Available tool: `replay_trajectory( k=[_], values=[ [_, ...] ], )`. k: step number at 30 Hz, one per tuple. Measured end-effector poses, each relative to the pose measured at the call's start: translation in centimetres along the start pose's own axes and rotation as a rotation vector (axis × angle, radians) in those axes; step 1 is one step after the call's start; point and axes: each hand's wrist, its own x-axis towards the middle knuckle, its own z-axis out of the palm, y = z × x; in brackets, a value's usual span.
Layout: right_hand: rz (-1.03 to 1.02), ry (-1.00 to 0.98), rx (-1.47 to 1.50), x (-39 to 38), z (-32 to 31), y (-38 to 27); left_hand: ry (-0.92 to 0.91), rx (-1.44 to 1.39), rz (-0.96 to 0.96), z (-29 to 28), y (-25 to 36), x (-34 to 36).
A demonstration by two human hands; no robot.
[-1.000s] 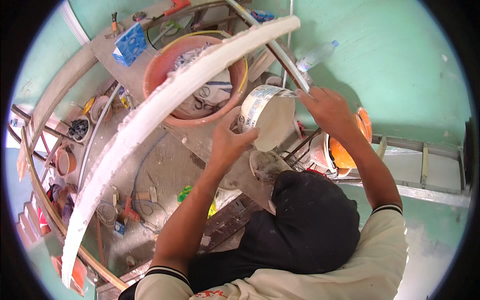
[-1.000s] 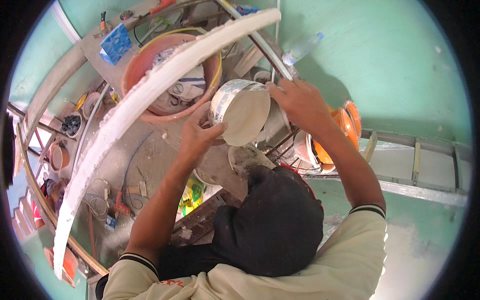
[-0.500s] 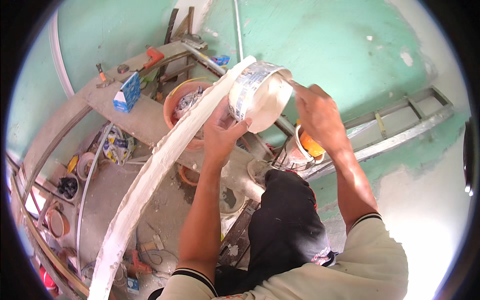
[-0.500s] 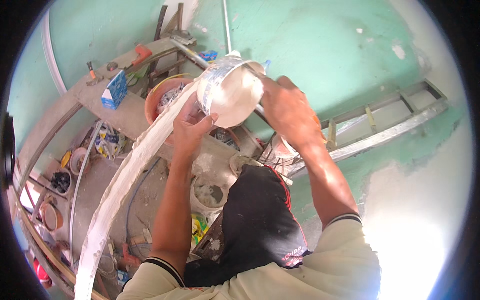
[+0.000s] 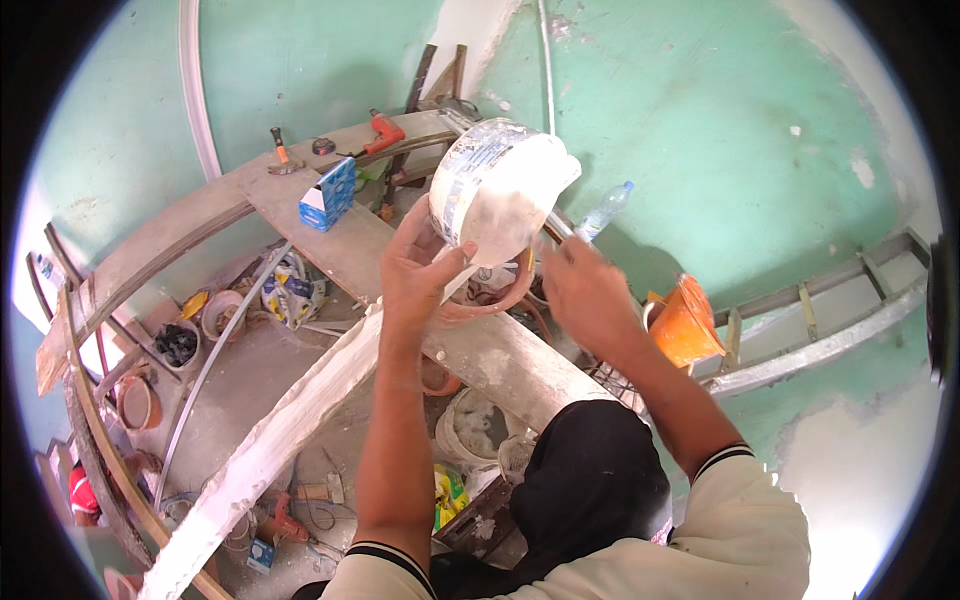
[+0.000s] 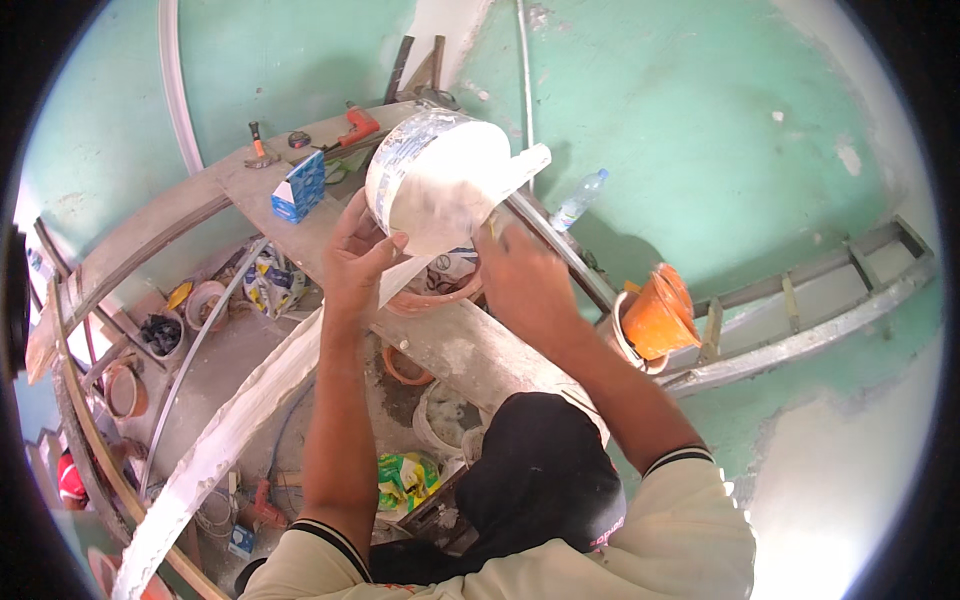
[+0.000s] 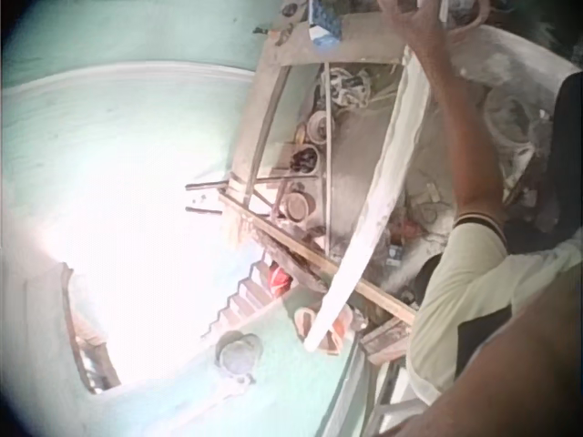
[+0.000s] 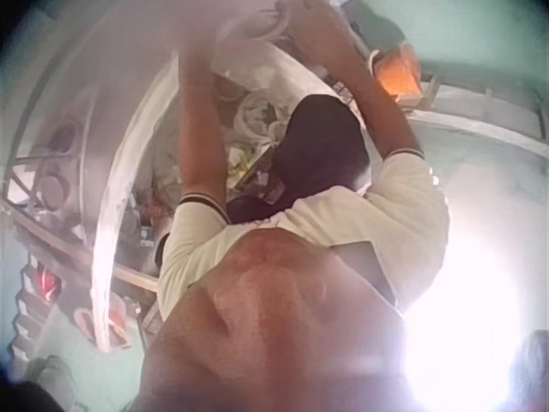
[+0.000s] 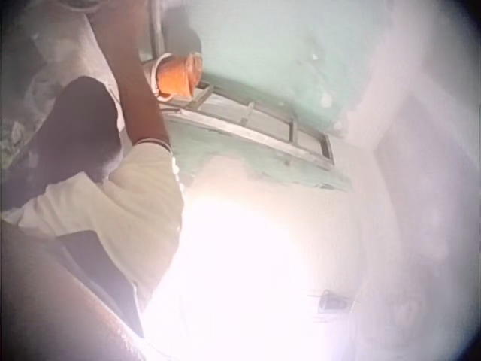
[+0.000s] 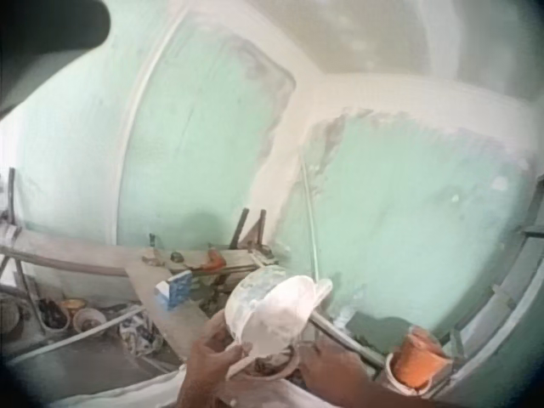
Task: The person applies a white paste to a long, curved white object using a trowel. They repeatedly scoop paste from a bucket and spread it along the object's surface.
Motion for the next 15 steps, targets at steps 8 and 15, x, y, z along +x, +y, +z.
replay_trajectory(
  k=[8, 15],
  values=[
    [0.084, 0.188, 0.183, 2.2, 2.2, 6.3, -0.006, 0.203, 0.056, 1.4, -0.6, 1.0],
    [-0.026, 0.309, 0.336, -0.5, 6.4, 12.5, -0.007, 0.425, 0.046, 1.6, -4.6, 0.5]
  ],
)
